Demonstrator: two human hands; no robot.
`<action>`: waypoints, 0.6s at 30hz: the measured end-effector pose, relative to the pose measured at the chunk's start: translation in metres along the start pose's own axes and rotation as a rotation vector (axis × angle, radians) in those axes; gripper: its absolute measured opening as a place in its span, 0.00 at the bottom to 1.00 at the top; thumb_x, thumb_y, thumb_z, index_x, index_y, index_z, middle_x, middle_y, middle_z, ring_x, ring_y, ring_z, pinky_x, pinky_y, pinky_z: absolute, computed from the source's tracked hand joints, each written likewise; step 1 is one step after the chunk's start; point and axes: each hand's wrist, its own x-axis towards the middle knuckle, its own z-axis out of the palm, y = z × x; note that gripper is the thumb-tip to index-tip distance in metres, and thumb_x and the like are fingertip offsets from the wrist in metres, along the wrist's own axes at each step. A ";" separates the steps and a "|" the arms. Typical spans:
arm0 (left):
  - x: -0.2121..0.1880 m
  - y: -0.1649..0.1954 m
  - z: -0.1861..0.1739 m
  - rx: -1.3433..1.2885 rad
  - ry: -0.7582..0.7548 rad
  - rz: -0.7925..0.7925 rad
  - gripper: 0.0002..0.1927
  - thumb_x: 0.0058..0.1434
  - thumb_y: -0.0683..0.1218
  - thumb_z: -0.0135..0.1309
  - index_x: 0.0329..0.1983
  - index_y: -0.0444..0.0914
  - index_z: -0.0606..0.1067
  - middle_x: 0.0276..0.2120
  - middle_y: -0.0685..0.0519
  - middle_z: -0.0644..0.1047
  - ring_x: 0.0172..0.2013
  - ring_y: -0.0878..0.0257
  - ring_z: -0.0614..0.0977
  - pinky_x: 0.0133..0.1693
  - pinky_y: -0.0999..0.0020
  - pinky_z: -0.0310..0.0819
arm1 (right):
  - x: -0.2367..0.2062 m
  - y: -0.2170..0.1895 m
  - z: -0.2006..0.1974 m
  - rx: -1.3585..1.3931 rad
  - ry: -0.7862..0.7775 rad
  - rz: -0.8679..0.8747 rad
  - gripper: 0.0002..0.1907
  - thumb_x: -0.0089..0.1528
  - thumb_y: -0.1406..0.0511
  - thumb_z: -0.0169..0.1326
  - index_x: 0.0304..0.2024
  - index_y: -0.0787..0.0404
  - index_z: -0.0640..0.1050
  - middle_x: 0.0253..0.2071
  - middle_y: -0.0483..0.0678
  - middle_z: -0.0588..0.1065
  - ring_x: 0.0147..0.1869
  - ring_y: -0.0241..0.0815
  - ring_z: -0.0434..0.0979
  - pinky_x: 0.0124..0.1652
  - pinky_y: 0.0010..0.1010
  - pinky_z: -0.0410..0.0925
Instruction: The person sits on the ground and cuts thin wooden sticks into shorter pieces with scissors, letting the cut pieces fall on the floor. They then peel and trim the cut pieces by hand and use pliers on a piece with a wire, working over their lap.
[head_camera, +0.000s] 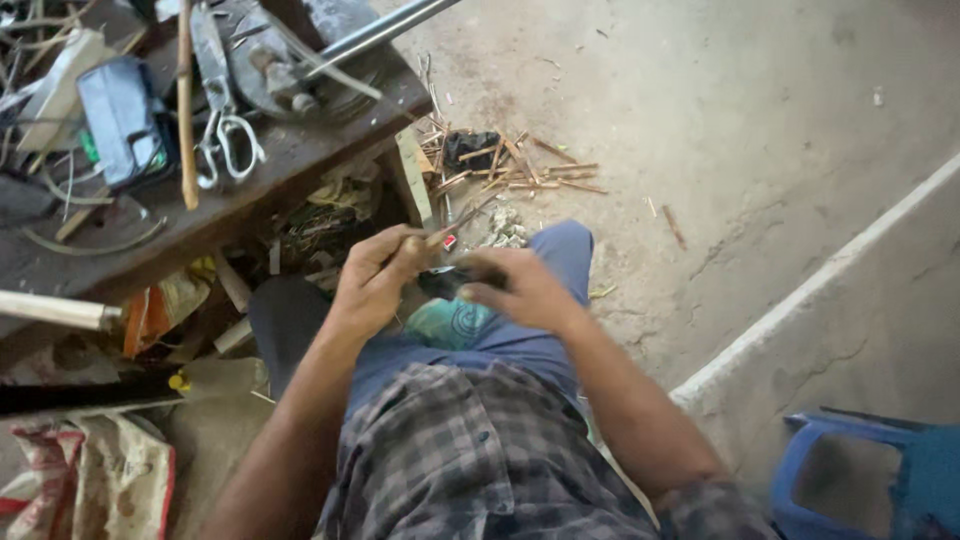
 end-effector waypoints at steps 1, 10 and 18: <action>-0.006 0.008 0.007 0.002 -0.020 0.048 0.12 0.72 0.45 0.49 0.49 0.32 0.78 0.34 0.58 0.76 0.36 0.71 0.75 0.39 0.75 0.71 | -0.001 -0.002 0.019 -0.009 -0.005 0.044 0.20 0.60 0.60 0.64 0.52 0.61 0.78 0.35 0.50 0.78 0.38 0.39 0.77 0.41 0.33 0.72; -0.041 0.082 0.014 0.011 0.053 0.269 0.18 0.71 0.45 0.52 0.60 0.31 0.74 0.45 0.53 0.79 0.45 0.68 0.78 0.47 0.73 0.75 | 0.032 -0.043 0.073 0.104 0.067 -0.294 0.16 0.60 0.75 0.53 0.52 0.68 0.74 0.45 0.55 0.76 0.53 0.43 0.75 0.52 0.32 0.68; -0.053 0.056 -0.033 0.139 -0.040 0.145 0.26 0.65 0.53 0.58 0.62 0.35 0.72 0.47 0.50 0.80 0.45 0.66 0.79 0.48 0.70 0.75 | -0.022 -0.084 -0.069 0.779 0.521 -0.360 0.19 0.75 0.56 0.50 0.54 0.67 0.77 0.41 0.57 0.79 0.35 0.51 0.81 0.37 0.43 0.74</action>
